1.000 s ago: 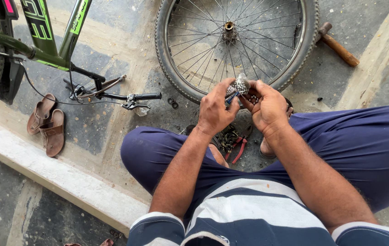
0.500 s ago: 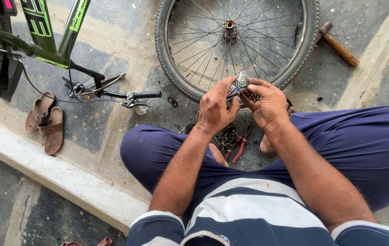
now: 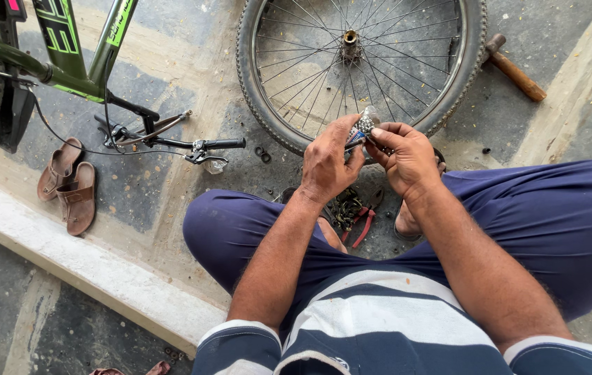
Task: The person cleans a small bicycle part with a cloth, applies grease to a wheel axle by hand, and inserts the axle back into the hub of a bicycle wheel.
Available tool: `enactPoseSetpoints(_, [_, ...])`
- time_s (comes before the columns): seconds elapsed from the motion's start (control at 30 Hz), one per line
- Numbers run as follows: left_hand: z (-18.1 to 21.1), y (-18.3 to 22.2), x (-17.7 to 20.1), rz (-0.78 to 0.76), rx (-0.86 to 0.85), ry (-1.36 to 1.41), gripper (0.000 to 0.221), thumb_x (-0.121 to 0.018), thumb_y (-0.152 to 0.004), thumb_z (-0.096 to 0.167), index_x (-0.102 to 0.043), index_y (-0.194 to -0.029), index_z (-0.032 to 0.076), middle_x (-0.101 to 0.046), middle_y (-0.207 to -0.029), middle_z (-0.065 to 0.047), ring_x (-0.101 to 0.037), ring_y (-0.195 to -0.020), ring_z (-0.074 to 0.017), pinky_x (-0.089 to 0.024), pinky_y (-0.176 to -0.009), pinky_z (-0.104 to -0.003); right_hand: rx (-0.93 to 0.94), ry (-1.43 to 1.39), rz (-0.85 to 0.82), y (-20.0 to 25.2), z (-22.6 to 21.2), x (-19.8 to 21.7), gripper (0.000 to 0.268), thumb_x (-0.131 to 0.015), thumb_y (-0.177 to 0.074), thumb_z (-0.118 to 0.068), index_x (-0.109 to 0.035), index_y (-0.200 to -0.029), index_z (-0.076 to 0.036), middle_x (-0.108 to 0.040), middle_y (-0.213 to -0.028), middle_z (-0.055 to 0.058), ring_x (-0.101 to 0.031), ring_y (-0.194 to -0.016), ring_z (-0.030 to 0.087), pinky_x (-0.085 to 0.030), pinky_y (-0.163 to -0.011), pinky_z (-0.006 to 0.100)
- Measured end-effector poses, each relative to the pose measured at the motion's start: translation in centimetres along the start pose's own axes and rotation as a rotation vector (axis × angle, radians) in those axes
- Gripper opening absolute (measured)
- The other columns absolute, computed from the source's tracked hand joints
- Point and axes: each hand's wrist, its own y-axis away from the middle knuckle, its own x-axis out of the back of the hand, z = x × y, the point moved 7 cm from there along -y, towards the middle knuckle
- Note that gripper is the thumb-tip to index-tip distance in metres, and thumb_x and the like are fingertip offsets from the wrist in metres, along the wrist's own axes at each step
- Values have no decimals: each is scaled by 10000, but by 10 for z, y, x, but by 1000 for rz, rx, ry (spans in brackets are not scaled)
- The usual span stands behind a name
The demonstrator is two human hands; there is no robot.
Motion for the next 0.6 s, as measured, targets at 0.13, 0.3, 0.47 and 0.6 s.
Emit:
enactPoseSetpoints(0.13, [-1, 1, -3, -29, 8, -2, 559, -699, -884, 75, -511, -1410, 79, -672, -1255, -182, -733, -1048, -342, -610, -883, -422, 6, 6, -12, -7, 4, 5, 133, -717, -923, 0, -647, -1036, -17, -693, -1004, 74, -697, -879, 150, -633, -769, 269])
enactPoseSetpoints(0.3, [-11, 1, -6, -12, 64, 66, 510, -658, -925, 115, -512, -1413, 94, -699, -1184, -168, -759, -959, -287, -640, -812, -376, 3, -67, 17, -1, -3, 0, 90, -661, -927, -44, -648, -1009, -9, -694, -994, 82, -703, -900, 176, -632, -790, 325])
enactPoseSetpoints(0.47, [-35, 7, -13, -21, 303, 296, 482, -658, -935, 151, -541, -1399, 94, -726, -993, -120, -738, -785, -181, -620, -667, -319, 30, -39, 12, 10, -20, -8, 132, -605, -938, -68, -663, -1011, 26, -696, -995, 107, -707, -924, 208, -650, -829, 362])
enactPoseSetpoints(0.6, [-47, 9, -27, 0, 335, 778, 435, -638, -996, 92, -549, -1419, 43, -687, -1126, -112, -685, -909, -148, -602, -755, -290, 56, 71, -116, 17, -34, -17, 139, -617, -948, -31, -675, -1062, 24, -703, -1026, 98, -689, -931, 196, -620, -852, 331])
